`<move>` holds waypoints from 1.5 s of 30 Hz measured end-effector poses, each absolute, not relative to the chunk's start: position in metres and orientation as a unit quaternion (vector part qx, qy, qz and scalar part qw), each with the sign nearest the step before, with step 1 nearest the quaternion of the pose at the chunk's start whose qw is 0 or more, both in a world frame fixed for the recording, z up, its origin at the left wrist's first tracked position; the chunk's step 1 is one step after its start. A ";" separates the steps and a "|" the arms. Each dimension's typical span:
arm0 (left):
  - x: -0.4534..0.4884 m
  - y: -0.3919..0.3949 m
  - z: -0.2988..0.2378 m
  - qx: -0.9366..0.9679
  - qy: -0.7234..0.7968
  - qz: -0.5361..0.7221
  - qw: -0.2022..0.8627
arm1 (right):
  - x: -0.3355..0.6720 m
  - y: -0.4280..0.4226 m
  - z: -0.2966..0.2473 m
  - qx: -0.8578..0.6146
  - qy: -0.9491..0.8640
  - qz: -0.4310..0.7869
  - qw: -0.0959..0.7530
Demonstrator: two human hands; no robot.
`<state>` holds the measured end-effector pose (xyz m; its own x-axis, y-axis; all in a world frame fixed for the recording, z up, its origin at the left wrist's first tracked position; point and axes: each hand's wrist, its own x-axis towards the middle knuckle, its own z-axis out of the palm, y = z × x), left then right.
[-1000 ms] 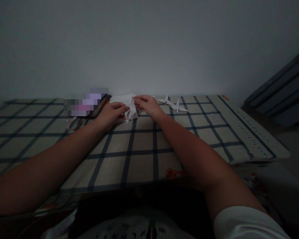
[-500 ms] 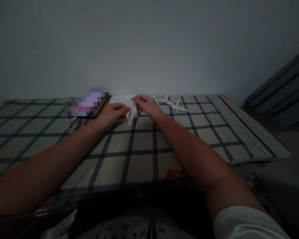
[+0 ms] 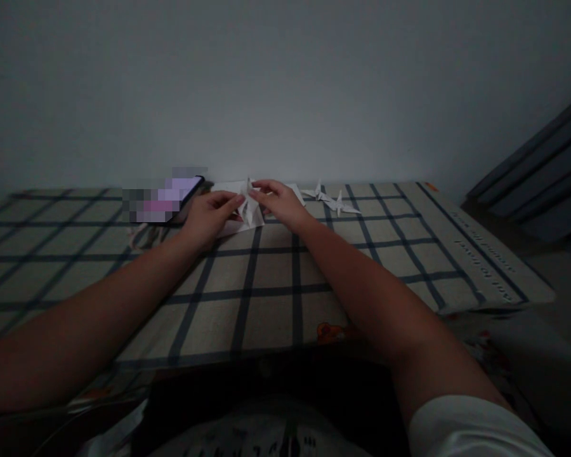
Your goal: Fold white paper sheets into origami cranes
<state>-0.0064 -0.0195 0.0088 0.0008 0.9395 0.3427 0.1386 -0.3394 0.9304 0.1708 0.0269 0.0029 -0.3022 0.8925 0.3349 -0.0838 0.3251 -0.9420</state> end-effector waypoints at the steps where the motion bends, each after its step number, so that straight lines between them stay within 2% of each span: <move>1: -0.007 -0.018 0.008 0.603 0.441 0.563 0.354 | 0.170 0.026 0.002 -0.310 -0.646 0.494 0.493; 6: -0.008 -0.015 0.005 0.600 0.423 0.580 0.353 | 0.168 0.024 0.002 -0.287 -0.646 0.531 0.467; 12: -0.004 -0.023 0.010 0.603 0.418 0.563 0.381 | 0.169 0.026 0.003 -0.290 -0.646 0.523 0.475; 27: -0.008 -0.014 0.006 0.615 0.415 0.571 0.352 | 0.168 0.028 0.002 -0.286 -0.644 0.531 0.471; 33: -0.007 -0.013 0.005 0.581 0.425 0.560 0.410 | 0.168 0.029 0.001 -0.281 -0.631 0.539 0.483; 38: -0.008 -0.013 0.006 0.587 0.417 0.562 0.407 | 0.168 0.026 0.000 -0.274 -0.629 0.568 0.454; 45: -0.007 -0.016 0.007 0.594 0.421 0.550 0.409 | 0.170 0.025 0.001 -0.279 -0.656 0.549 0.436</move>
